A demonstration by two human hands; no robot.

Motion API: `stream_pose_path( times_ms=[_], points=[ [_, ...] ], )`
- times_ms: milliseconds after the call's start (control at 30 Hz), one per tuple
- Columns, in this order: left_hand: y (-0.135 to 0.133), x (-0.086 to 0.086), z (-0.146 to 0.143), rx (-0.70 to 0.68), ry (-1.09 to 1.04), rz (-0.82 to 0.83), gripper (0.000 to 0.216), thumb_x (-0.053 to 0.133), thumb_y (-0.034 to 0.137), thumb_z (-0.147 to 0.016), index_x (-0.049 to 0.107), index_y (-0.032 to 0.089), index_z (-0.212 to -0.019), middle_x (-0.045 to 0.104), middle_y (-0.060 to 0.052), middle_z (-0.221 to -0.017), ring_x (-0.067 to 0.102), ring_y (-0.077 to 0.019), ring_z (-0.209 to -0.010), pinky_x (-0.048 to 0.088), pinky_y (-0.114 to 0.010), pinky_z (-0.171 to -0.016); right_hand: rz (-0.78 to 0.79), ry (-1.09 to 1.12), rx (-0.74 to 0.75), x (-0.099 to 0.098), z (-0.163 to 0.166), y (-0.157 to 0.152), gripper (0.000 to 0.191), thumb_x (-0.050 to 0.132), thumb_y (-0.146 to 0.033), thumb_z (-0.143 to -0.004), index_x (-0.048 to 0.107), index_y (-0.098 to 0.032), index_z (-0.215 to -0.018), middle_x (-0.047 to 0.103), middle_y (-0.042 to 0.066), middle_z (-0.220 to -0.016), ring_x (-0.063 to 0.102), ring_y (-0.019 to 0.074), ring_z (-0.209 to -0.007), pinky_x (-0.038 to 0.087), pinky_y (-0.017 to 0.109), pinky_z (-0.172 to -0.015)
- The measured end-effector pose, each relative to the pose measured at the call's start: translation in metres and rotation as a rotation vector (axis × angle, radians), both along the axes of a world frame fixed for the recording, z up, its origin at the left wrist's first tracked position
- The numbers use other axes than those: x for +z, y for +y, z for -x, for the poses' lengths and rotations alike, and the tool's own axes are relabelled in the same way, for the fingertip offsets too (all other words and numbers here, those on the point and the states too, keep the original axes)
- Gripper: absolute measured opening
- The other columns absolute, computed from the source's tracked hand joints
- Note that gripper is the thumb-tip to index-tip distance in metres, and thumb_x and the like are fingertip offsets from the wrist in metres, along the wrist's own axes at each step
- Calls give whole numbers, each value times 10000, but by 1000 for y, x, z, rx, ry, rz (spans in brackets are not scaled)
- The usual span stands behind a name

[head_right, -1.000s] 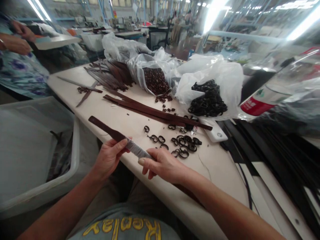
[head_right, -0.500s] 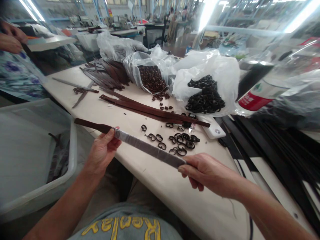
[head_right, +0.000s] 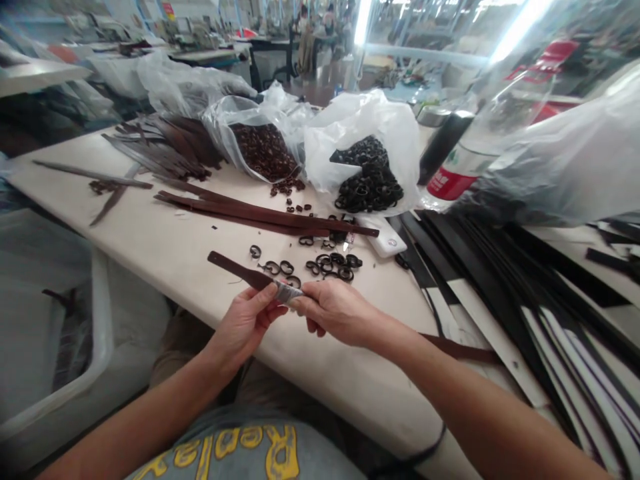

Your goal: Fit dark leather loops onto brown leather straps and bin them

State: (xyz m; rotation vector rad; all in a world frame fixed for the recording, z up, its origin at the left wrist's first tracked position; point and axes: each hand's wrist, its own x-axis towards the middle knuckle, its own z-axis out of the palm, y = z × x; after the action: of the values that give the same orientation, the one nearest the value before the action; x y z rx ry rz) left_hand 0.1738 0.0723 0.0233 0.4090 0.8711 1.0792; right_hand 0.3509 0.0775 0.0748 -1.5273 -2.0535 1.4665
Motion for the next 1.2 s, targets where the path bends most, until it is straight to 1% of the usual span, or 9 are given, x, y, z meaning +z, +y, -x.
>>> stream_pose_path(
  times_ms=[133, 267, 467, 667, 733, 800, 867, 1033, 1200],
  points=[
    [3, -3, 9, 45, 16, 6, 300, 900, 318, -592, 753, 139, -782, 749, -32, -805, 658, -99, -642, 552, -178, -585, 43, -106, 19, 6, -12, -5, 295, 432, -372, -952, 531, -202, -732, 601, -30, -549, 531, 96, -450, 395, 205, -459],
    [4, -1, 22, -36, 75, -61, 336, 878, 314, -631, 764, 145, -898, 761, -56, -876, 683, -120, -676, 554, -187, -604, -31, -321, 17, 29, -37, -9, 352, 469, -447, -933, 534, -214, -678, 567, -25, -516, 496, 99, -415, 322, 229, -422],
    [8, 2, 39, -22, 199, -143, 255, 848, 323, -667, 750, 126, -795, 737, -48, -673, 659, -106, -556, 527, -173, -567, -309, -605, 101, 62, -86, -10, 537, 410, -623, -930, 610, -209, -653, 529, -4, -524, 445, 104, -460, 254, 279, -485],
    [5, -2, 29, -207, 168, -66, 303, 831, 370, -673, 736, 109, -793, 757, -87, -719, 693, -144, -581, 551, -202, -570, -829, -992, -40, 62, -88, -1, 336, 535, -484, -926, 691, -210, -811, 660, 48, -670, 544, 169, -496, 251, 301, -481],
    [6, -3, 25, -216, 116, -14, 330, 844, 388, -653, 736, 108, -790, 761, -89, -740, 697, -143, -589, 552, -195, -561, -947, -789, -71, 50, -66, 4, 244, 578, -410, -923, 698, -203, -973, 714, 71, -888, 647, 204, -671, 382, 300, -547],
    [8, -3, 24, -228, 93, 23, 359, 858, 397, -635, 745, 107, -813, 764, -89, -761, 703, -144, -611, 558, -192, -568, -910, -396, -26, 31, -38, 9, 232, 636, -339, -901, 683, -197, -1079, 700, 73, -1082, 677, 200, -875, 485, 292, -714],
    [10, -2, 26, -237, 97, 26, 374, 866, 403, -626, 752, 111, -829, 762, -81, -758, 706, -146, -624, 556, -187, -566, -831, -128, 6, 7, -9, 13, 233, 684, -301, -874, 686, -196, -1082, 695, 62, -1108, 670, 185, -945, 499, 278, -809],
    [14, -3, 40, -250, 194, -31, 348, 846, 424, -656, 757, 123, -806, 751, -62, -734, 702, -144, -639, 541, -174, -554, -814, 8, 14, -36, 32, 22, 172, 720, -260, -846, 721, -203, -1008, 723, 33, -907, 672, 163, -795, 481, 246, -725],
    [24, -8, 48, -267, 266, -66, 377, 822, 437, -692, 768, 118, -887, 764, -95, -846, 712, -165, -763, 543, -174, -586, -683, 43, 106, -33, 32, 48, 158, 753, -230, -810, 739, -219, -967, 727, 4, -858, 662, 138, -761, 433, 211, -672]
  ],
)
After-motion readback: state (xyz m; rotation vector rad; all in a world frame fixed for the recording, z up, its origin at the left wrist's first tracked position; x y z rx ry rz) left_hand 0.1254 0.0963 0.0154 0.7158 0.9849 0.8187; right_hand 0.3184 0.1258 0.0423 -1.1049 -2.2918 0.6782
